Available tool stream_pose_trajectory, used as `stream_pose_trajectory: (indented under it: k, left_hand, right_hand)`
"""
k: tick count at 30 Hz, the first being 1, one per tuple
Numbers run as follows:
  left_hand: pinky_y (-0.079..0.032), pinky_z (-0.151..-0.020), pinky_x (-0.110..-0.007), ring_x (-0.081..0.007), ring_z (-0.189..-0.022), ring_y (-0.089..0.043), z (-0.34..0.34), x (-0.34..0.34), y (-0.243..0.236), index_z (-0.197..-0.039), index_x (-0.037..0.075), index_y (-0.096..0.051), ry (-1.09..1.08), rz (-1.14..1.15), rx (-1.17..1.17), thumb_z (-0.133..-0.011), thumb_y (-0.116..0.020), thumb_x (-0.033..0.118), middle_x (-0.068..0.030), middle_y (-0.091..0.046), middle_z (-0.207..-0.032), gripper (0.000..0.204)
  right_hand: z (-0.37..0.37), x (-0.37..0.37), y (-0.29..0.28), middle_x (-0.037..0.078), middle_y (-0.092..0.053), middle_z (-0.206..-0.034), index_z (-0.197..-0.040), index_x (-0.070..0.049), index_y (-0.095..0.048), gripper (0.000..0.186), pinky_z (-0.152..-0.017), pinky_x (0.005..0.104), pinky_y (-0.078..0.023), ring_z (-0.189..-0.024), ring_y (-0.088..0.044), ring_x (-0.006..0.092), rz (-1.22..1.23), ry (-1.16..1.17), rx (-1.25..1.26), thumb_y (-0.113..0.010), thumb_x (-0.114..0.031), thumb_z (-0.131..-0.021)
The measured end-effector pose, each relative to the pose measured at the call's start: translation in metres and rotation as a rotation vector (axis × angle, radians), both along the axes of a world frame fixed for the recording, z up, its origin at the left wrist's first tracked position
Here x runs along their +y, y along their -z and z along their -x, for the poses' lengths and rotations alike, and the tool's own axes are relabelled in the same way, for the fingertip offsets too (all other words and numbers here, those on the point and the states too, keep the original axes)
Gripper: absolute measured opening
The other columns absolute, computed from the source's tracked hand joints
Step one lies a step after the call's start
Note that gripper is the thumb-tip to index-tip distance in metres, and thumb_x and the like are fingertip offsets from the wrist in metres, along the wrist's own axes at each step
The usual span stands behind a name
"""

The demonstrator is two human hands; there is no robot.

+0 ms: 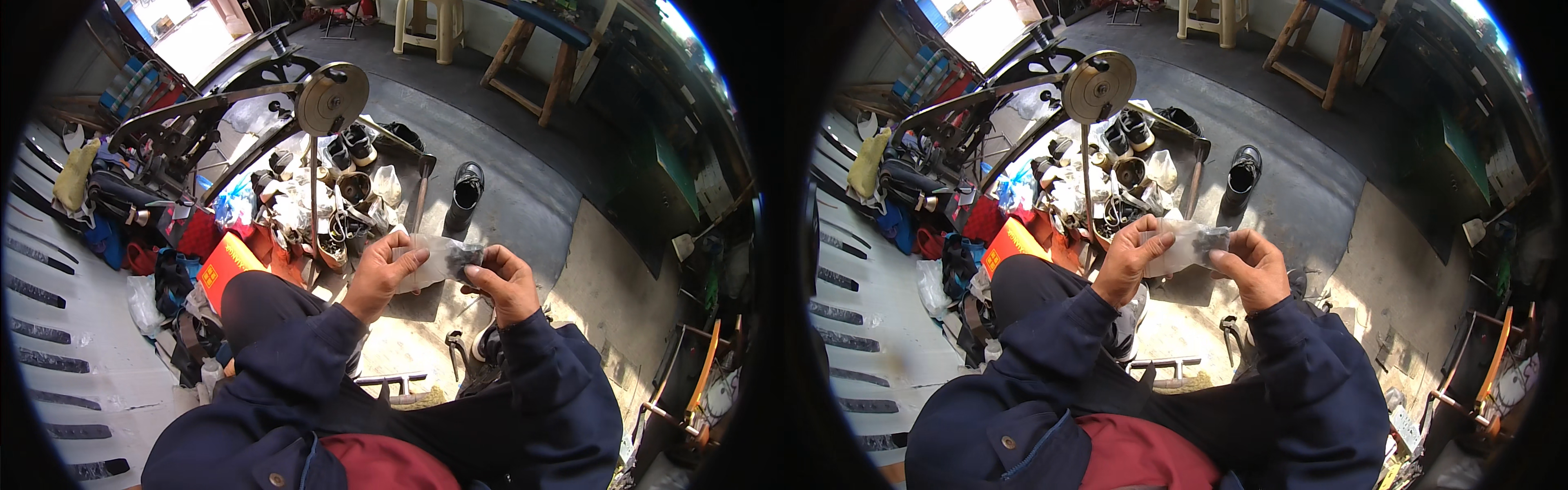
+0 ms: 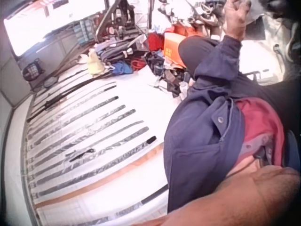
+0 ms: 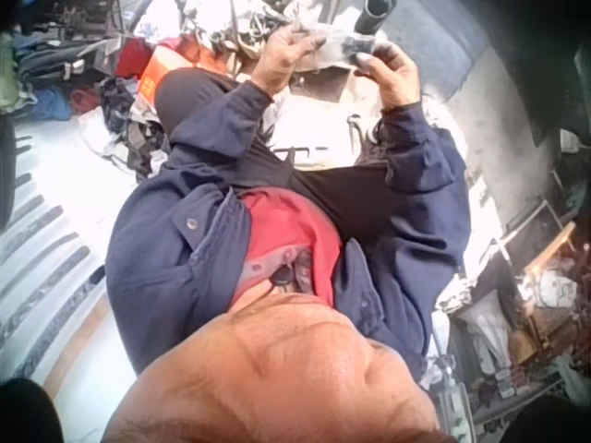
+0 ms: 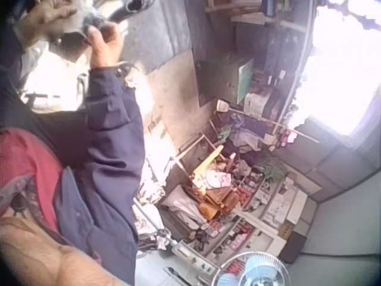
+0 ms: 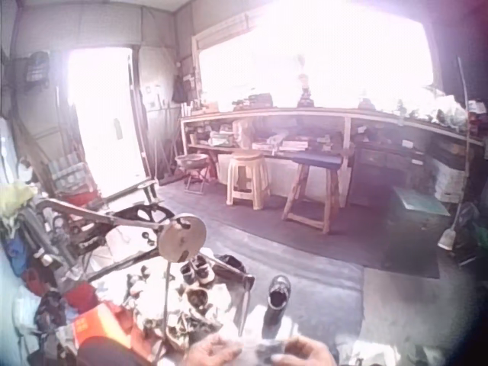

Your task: The person holds a black shoe on their lap and uses a knife to scrape the sole. They then use pliers to manipulate a small metal piece and handle a plastic bag containing a small part. The person continues to work on the shoe components while seated.

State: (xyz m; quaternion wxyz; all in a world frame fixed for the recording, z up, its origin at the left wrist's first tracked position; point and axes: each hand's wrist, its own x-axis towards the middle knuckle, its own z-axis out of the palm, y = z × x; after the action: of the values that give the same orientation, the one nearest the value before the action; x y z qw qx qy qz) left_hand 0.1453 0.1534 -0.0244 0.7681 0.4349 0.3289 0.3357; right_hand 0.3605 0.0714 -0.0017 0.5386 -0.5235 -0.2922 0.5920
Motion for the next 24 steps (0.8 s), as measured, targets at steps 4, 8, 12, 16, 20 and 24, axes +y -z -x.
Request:
stream_pose_trajectory:
  k: [4,8,12,16,20,24]
  left_hand:
    - [-0.056,-0.079,-0.025,-0.0080,-0.089,-0.067,0.003,0.010,0.008,-0.110,0.006,-0.060,-0.001,-0.122,-0.068,-0.104,-0.063,0.018,-0.0040,-0.070,-0.103,0.014]
    - [-0.056,-0.081,-0.026,-0.0082,-0.089,-0.066,0.002,0.015,0.015,-0.114,0.007,-0.055,0.022,0.012,-0.240,-0.106,-0.061,0.018,-0.0019,-0.069,-0.102,0.015]
    - [-0.053,-0.085,-0.024,-0.0072,-0.094,-0.065,-0.002,0.013,0.018,-0.116,0.006,-0.055,-0.027,0.021,-0.229,-0.107,-0.059,0.015,-0.0015,-0.069,-0.105,0.013]
    - [-0.052,-0.089,-0.024,-0.0075,-0.099,-0.064,-0.003,0.015,0.017,-0.125,0.004,-0.054,-0.036,-0.022,-0.170,-0.107,-0.058,0.013,-0.0034,-0.070,-0.110,0.021]
    - [-0.052,-0.086,-0.024,-0.0070,-0.096,-0.064,-0.004,0.017,0.014,-0.130,0.003,-0.058,-0.007,0.092,-0.205,-0.103,-0.065,0.013,-0.0047,-0.071,-0.110,0.030]
    - [-0.053,-0.085,-0.025,-0.0075,-0.094,-0.065,-0.009,0.013,0.011,-0.117,0.001,-0.069,0.097,0.012,-0.059,-0.094,-0.078,0.017,-0.0029,-0.073,-0.103,0.029]
  right_hand:
    - [0.006,0.009,-0.004,0.009,-0.071,-0.112,-0.120,0.000,-0.060,0.025,-0.085,0.0350,-0.062,-0.097,-0.072,0.0180,0.028,-0.010,0.084,-0.066,-0.006,-0.097]
    - [0.013,0.019,-0.005,0.009,-0.071,-0.113,-0.120,0.000,-0.061,0.026,-0.084,0.0346,-0.062,-0.096,-0.072,0.0174,0.053,-0.010,0.112,-0.068,-0.009,-0.097]
    - [0.016,0.026,0.002,0.007,-0.071,-0.109,-0.119,0.000,-0.061,0.025,-0.083,0.0338,-0.062,-0.094,-0.071,0.0159,0.060,0.007,0.115,-0.069,-0.010,-0.097]
    - [0.019,0.031,0.011,0.006,-0.071,-0.105,-0.117,-0.002,-0.062,0.023,-0.081,0.0327,-0.061,-0.090,-0.071,0.0143,0.069,0.024,0.064,-0.069,-0.009,-0.097]
    - [0.019,0.032,0.015,0.005,-0.071,-0.103,-0.114,-0.002,-0.062,0.020,-0.081,0.0310,-0.060,-0.089,-0.070,0.0130,0.049,0.052,0.058,-0.070,-0.008,-0.097]
    - [0.015,0.027,0.017,0.005,-0.071,-0.102,-0.111,-0.001,-0.064,0.019,-0.081,0.0275,-0.057,-0.088,-0.069,0.0117,0.026,0.064,0.060,-0.074,-0.009,-0.096]
